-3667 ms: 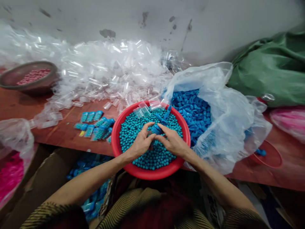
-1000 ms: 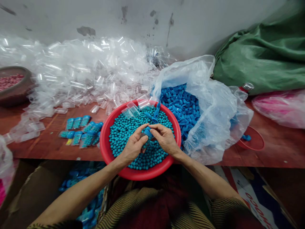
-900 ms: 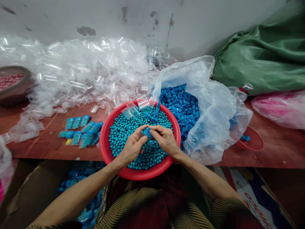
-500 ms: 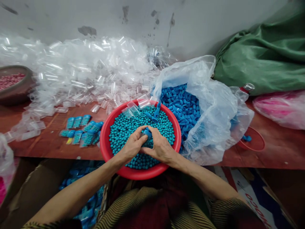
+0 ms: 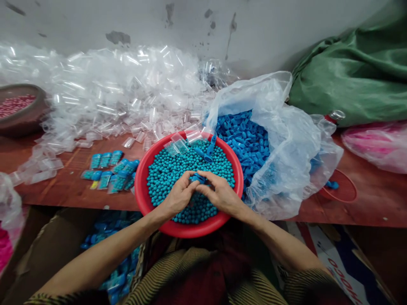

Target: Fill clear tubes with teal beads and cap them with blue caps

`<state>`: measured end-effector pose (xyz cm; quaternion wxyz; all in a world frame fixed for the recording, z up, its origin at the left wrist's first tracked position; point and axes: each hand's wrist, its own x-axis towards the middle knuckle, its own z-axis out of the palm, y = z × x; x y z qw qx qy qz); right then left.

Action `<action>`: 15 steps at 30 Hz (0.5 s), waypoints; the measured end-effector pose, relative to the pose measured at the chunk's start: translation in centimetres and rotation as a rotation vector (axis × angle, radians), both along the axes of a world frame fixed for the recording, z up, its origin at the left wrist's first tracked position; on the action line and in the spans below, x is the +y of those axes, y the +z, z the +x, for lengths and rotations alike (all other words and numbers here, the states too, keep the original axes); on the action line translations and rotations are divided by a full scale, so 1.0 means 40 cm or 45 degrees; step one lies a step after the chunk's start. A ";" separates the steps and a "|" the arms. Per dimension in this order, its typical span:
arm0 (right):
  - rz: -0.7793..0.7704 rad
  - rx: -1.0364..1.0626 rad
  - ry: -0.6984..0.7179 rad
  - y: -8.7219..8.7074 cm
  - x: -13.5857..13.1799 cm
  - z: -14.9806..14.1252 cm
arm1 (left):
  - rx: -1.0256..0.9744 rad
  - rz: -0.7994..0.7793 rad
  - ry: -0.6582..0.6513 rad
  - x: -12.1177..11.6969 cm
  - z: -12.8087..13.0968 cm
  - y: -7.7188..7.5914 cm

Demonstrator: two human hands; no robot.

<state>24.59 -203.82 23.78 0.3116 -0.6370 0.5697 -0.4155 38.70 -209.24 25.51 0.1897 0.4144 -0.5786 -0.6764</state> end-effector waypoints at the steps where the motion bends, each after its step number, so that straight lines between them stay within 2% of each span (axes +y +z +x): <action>1: 0.024 -0.098 -0.036 0.000 -0.004 -0.007 | -0.021 -0.003 -0.011 0.000 0.002 0.003; 4: 0.082 -0.299 -0.089 -0.004 -0.017 -0.020 | 0.016 -0.022 -0.029 0.000 0.004 0.009; 9: 0.184 -0.497 -0.029 -0.007 -0.030 -0.022 | 0.058 0.023 -0.078 0.000 0.008 -0.004; 15: 0.221 -0.634 0.002 0.000 -0.028 -0.027 | -0.057 -0.260 -0.012 0.014 0.013 -0.006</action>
